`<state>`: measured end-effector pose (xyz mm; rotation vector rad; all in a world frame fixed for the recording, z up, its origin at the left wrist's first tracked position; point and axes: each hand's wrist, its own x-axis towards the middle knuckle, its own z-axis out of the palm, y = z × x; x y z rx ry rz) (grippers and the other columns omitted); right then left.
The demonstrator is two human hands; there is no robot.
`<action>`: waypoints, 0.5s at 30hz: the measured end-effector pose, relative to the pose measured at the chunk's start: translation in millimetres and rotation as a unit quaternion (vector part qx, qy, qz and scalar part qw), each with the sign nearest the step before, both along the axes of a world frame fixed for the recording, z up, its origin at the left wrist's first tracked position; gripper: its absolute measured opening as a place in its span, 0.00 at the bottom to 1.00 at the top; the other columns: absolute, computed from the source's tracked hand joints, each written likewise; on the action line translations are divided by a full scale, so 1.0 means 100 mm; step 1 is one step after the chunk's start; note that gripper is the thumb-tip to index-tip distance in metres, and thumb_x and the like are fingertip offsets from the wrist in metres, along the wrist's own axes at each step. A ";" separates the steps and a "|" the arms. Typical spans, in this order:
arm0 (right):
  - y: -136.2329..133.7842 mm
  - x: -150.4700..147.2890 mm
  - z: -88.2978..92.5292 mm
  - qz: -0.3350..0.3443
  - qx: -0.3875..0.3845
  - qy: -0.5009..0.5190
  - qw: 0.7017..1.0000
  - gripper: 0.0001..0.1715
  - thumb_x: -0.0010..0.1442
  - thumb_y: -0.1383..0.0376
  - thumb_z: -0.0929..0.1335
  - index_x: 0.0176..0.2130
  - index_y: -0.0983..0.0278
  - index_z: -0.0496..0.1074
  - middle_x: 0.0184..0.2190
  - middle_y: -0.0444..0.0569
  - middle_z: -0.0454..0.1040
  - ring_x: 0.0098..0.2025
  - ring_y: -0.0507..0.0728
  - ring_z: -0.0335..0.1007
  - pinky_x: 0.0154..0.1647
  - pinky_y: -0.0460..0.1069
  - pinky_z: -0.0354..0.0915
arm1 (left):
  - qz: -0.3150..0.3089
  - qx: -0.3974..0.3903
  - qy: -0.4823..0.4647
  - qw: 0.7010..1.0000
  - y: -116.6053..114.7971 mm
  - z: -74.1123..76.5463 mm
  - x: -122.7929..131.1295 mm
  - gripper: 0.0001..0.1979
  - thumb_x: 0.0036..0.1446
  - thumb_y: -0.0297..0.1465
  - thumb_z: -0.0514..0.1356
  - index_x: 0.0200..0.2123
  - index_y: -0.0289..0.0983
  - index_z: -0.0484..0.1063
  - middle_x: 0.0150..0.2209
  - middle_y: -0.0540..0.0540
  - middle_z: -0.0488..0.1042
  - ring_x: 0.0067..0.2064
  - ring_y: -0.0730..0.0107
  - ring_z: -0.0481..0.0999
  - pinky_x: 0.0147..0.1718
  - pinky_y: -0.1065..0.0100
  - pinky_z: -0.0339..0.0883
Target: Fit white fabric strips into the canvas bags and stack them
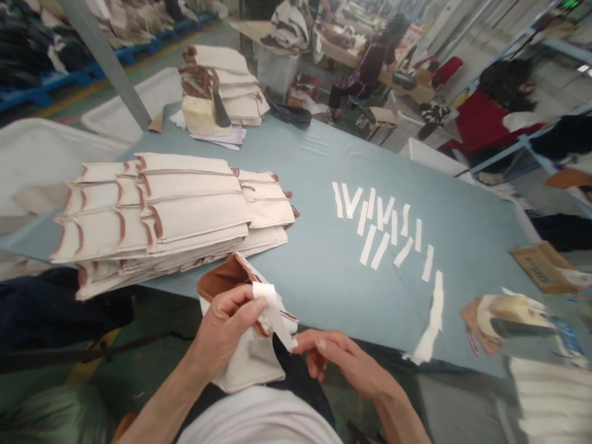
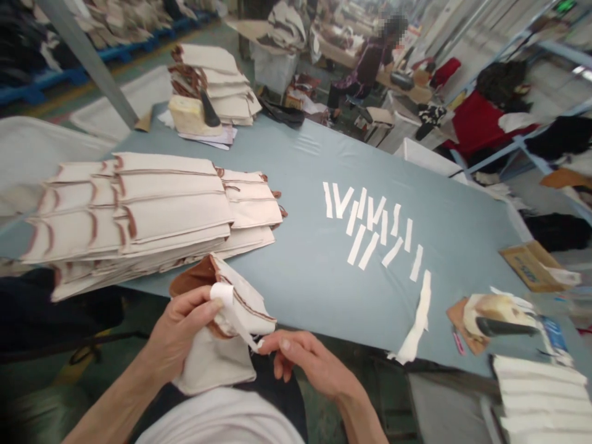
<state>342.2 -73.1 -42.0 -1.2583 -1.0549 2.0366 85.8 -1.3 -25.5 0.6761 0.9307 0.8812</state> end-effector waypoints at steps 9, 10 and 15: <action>-0.05 -0.02 -0.19 0.009 -0.033 -0.011 0.999 0.40 0.69 0.35 0.69 0.49 0.67 0.86 0.27 0.47 0.75 0.31 0.53 0.71 0.37 0.49 0.65 | 0.061 0.049 0.087 0.993 -0.06 0.06 -0.09 0.16 0.56 0.44 0.75 0.34 0.36 0.85 0.25 0.49 0.84 0.25 0.69 0.80 0.27 0.74 0.73; -0.06 -0.03 -0.21 0.010 -0.033 -0.010 0.999 0.40 0.69 0.35 0.68 0.49 0.68 0.86 0.27 0.47 0.75 0.30 0.53 0.71 0.37 0.49 0.65 | 0.060 0.058 0.100 0.991 -0.07 0.08 -0.10 0.15 0.57 0.43 0.75 0.34 0.36 0.85 0.26 0.48 0.84 0.25 0.68 0.80 0.26 0.74 0.73; -0.09 -0.03 -0.23 0.034 -0.017 -0.005 0.999 0.41 0.71 0.35 0.66 0.47 0.68 0.86 0.24 0.46 0.74 0.28 0.53 0.69 0.35 0.49 0.64 | 0.057 0.126 0.198 0.970 -0.12 0.19 -0.11 0.12 0.61 0.41 0.71 0.37 0.37 0.85 0.28 0.48 0.84 0.27 0.65 0.81 0.27 0.72 0.74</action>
